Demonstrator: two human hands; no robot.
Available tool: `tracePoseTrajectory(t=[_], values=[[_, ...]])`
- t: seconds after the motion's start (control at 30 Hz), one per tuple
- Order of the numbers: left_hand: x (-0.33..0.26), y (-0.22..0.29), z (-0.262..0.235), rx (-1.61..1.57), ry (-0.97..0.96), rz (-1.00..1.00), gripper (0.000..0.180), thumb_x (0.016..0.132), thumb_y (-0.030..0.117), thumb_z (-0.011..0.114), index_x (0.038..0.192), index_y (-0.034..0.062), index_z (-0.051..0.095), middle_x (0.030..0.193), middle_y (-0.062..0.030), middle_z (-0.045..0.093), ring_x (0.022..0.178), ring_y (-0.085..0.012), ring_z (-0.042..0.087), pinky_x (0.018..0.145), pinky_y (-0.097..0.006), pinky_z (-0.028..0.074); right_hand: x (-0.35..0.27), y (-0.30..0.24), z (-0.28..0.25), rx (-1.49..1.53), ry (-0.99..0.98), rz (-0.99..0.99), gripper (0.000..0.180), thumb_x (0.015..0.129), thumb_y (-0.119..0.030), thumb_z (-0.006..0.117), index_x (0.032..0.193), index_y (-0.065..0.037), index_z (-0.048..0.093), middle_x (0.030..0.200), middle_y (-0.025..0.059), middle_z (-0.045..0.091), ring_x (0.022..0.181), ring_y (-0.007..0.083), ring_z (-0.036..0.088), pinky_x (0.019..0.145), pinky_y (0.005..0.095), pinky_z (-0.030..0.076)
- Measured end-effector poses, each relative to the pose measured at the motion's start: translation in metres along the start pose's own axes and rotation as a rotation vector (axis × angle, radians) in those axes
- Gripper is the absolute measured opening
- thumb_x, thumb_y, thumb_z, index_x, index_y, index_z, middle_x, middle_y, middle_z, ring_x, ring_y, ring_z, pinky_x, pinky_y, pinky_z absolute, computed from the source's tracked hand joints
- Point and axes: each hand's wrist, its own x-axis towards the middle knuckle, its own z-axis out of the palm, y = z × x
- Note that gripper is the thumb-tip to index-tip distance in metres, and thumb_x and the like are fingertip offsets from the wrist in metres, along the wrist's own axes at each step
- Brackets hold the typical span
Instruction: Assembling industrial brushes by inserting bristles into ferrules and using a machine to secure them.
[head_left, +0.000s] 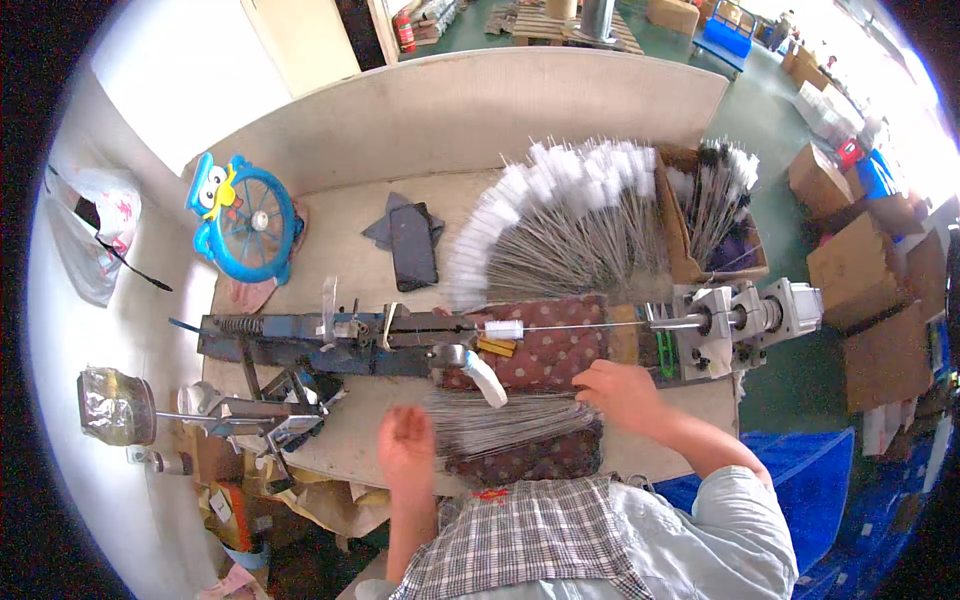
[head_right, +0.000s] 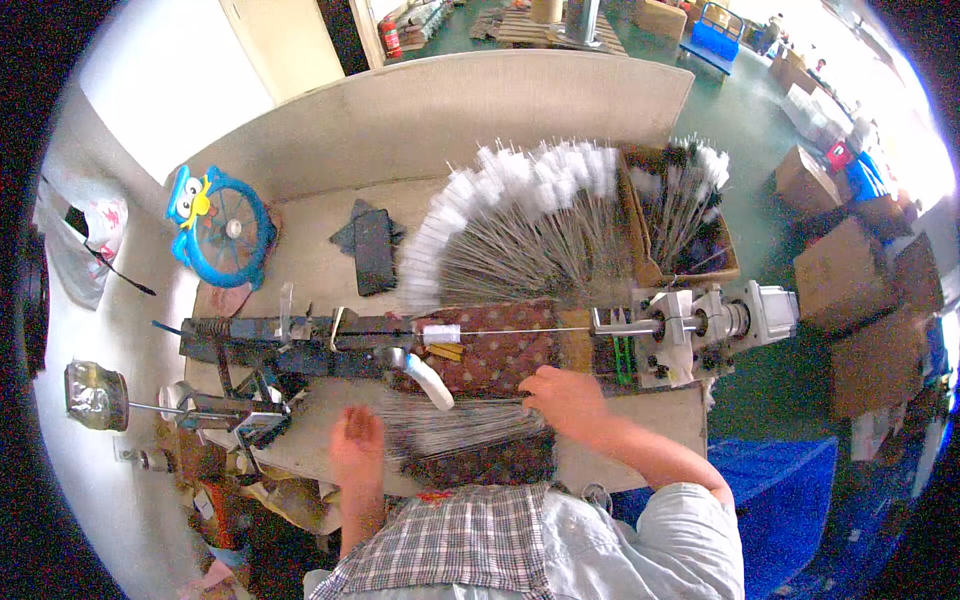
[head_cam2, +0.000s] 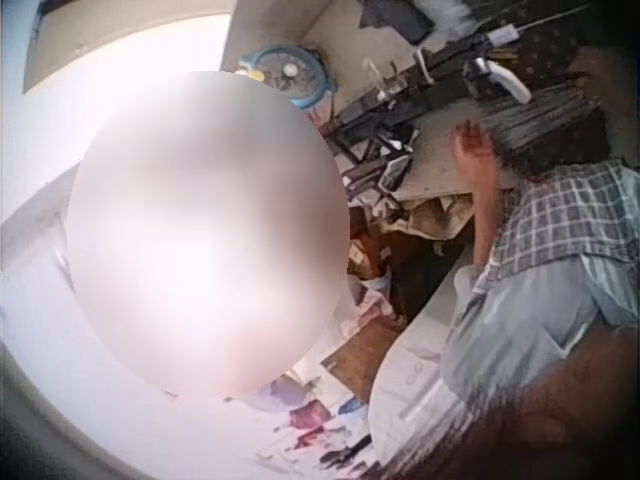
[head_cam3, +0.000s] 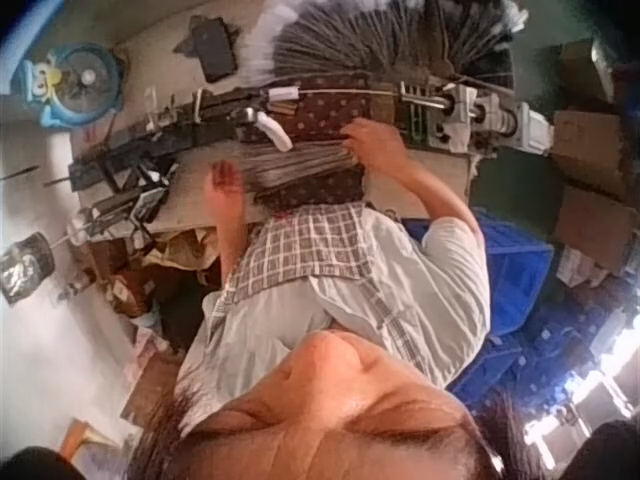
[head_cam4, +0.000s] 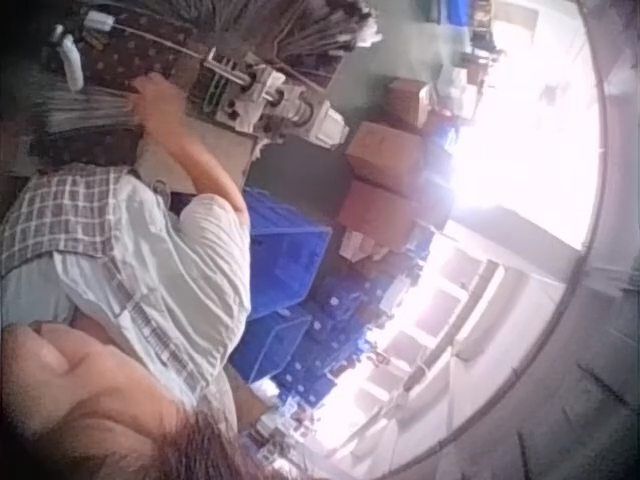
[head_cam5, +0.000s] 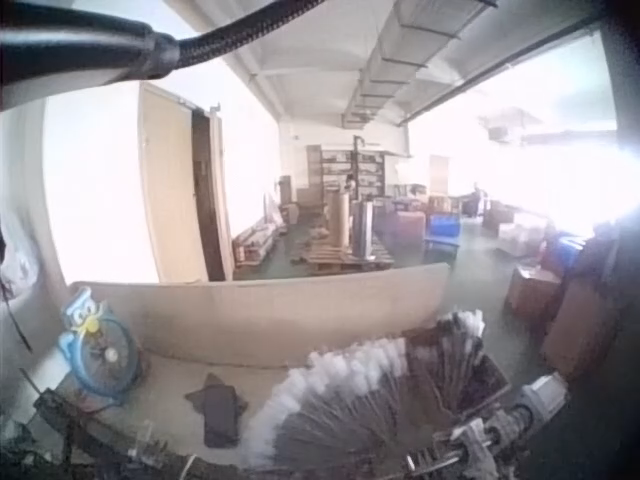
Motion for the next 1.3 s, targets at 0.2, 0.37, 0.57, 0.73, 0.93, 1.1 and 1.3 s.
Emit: tracePoseTrajectory(t=[0.2,0.37,0.57,0.73,0.93,1.1,1.3], values=[[-0.019,-0.034,0.107,0.558,-0.153,-0.122,0.019,0.087,0.019,0.054,0.1,0.0067,0.047,0.088,-0.0081,0.057,0.082,-0.0224,0.057,0.077,-0.041,0.049,-0.017,0.018,-0.011,-0.135,-0.139,-0.07,0.015,0.076,-0.014,0.059,0.091,-0.01,0.061,0.086,0.0069,0.055,0.077,0.0272,0.06,0.062,0.0388,0.049],[-0.043,0.057,0.144,-0.491,-0.512,-0.719,0.034,0.089,0.043,0.05,0.084,0.0101,0.053,0.065,-0.0001,0.052,0.049,-0.0114,0.045,0.053,-0.028,0.04,-0.02,0.005,-0.028,-0.201,-0.179,-0.064,0.023,0.072,-0.005,0.055,0.095,-0.003,0.052,0.087,0.013,0.053,0.077,0.0309,0.061,0.059,0.0372,0.053],[-0.061,0.058,0.101,0.001,-0.419,-0.442,0.041,0.093,0.043,0.04,0.086,0.0068,0.059,0.062,-0.0039,0.054,0.048,-0.0134,0.048,0.053,-0.03,0.043,-0.028,0.023,-0.077,-0.372,0.081,-0.199,0.018,0.071,-0.006,0.055,0.089,-0.004,0.052,0.085,0.0122,0.052,0.086,0.0304,0.057,0.067,0.0389,0.049],[-0.063,0.033,0.139,0.567,-0.989,-0.293,0.02,0.09,0.021,0.052,0.093,0.0023,0.059,0.076,-0.0095,0.062,0.056,-0.0167,0.057,0.054,-0.03,0.048,-0.005,0.02,-0.147,-0.208,0.395,0.016,0.02,0.068,0.002,0.057,0.087,-0.003,0.06,0.085,0.0114,0.059,0.08,0.0292,0.058,0.068,0.0357,0.049],[-0.026,-0.061,0.217,1.302,-0.959,1.018,0.015,0.077,0.014,0.062,0.089,0.0061,0.057,0.094,-0.0121,0.058,0.066,-0.0225,0.063,0.057,-0.034,0.051,0.024,0.021,-0.117,-0.024,0.338,-0.114,0.022,0.07,0.005,0.053,0.089,-0.002,0.062,0.088,0.011,0.062,0.08,0.0296,0.06,0.069,0.0342,0.05],[0.008,-0.09,0.223,1.922,-0.867,1.154,0.005,0.073,0.012,0.058,0.076,0.0112,0.053,0.08,-0.0038,0.053,0.07,-0.0215,0.063,0.055,-0.037,0.051,0.041,0.042,-0.094,-0.028,0.247,-0.018,0.014,0.075,-0.009,0.056,0.085,-0.007,0.066,0.084,0.0103,0.064,0.078,0.0295,0.061,0.069,0.036,0.05],[0.047,-0.056,0.213,1.931,-0.668,1.326,0.029,0.072,0.018,0.065,0.1,0.0107,0.061,0.1,-0.0048,0.056,0.086,-0.0224,0.058,0.072,-0.037,0.048,0.057,0.021,-0.112,0.062,-0.016,-0.032,0.014,0.071,-0.025,0.067,0.075,-0.012,0.071,0.074,0.0047,0.066,0.072,0.0236,0.061,0.066,0.0347,0.048]])
